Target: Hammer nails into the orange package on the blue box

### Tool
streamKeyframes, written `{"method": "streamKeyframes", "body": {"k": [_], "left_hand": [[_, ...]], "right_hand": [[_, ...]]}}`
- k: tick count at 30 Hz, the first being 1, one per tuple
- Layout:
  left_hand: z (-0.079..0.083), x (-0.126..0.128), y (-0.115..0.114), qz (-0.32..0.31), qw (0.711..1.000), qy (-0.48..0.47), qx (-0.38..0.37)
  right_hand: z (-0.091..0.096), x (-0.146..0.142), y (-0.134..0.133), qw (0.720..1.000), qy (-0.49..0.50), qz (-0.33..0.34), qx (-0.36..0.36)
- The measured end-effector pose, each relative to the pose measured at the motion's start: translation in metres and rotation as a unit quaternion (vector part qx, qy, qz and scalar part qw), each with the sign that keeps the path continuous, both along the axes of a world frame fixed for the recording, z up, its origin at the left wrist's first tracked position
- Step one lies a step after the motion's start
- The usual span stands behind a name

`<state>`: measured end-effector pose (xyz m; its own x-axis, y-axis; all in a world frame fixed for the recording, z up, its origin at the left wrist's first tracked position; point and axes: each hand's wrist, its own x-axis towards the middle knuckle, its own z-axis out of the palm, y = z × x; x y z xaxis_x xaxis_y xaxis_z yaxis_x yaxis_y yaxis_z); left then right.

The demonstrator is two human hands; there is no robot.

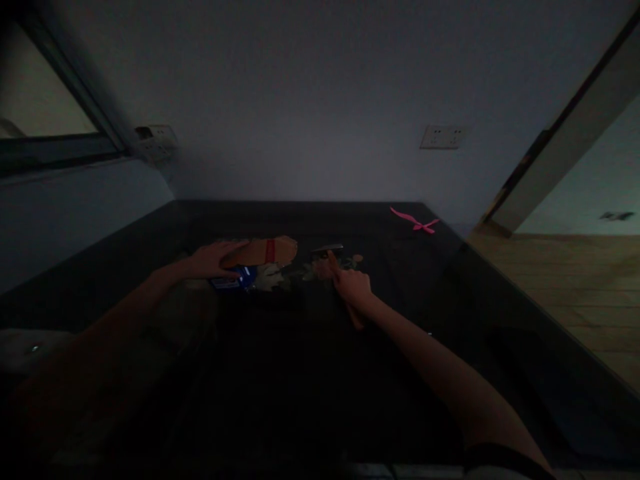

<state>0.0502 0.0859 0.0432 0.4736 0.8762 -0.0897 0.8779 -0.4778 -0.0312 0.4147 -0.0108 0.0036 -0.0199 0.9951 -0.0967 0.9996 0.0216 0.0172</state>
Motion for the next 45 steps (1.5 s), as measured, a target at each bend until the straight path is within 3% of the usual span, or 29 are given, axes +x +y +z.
{"method": "streamKeyframes", "body": {"k": [4, 11, 15, 19, 23, 25, 27, 31, 34, 37, 45], "left_hand": [[-0.003, 0.047, -0.007, -0.035, 0.999, -0.024, 0.004], [-0.003, 0.129, -0.044, -0.085, 0.995, -0.059, 0.007], [-0.005, 0.154, -0.057, -0.098, 0.993, -0.067, 0.009], [-0.004, 0.162, -0.063, -0.098, 0.992, -0.07, 0.041], [0.009, 0.145, -0.068, -0.124, 0.977, -0.128, 0.119], [0.012, 0.12, -0.07, -0.097, 0.965, -0.182, 0.161], [0.006, 0.083, -0.07, -0.056, 0.954, -0.225, 0.192], [-0.04, -0.003, -0.078, -0.009, 0.966, -0.202, 0.161], [-0.079, -0.046, -0.095, -0.032, 0.982, -0.158, 0.099], [-0.095, -0.055, -0.112, -0.068, 0.993, -0.094, 0.039], [-0.084, -0.034, -0.12, -0.147, 0.987, -0.052, -0.041]], "right_hand": [[-0.001, 0.031, -0.016, 0.999, -0.014, -0.047, -0.008], [-0.001, 0.07, -0.045, 0.994, -0.037, -0.096, -0.022], [-0.001, 0.08, -0.059, 0.993, -0.05, -0.104, -0.035], [0.001, 0.086, -0.068, 0.991, -0.064, -0.1, -0.054], [0.003, 0.09, -0.074, 0.99, -0.079, -0.088, -0.076], [0.003, 0.091, -0.076, 0.989, -0.085, -0.082, -0.085], [0.004, 0.091, -0.077, 0.989, -0.089, -0.076, -0.089], [0.005, 0.09, -0.078, 0.989, -0.091, -0.066, -0.092], [0.005, 0.089, -0.078, 0.989, -0.095, -0.064, -0.094], [0.004, 0.087, -0.077, 0.988, -0.101, -0.063, -0.095], [0.001, 0.081, -0.076, 0.988, -0.109, -0.064, -0.089]]}}
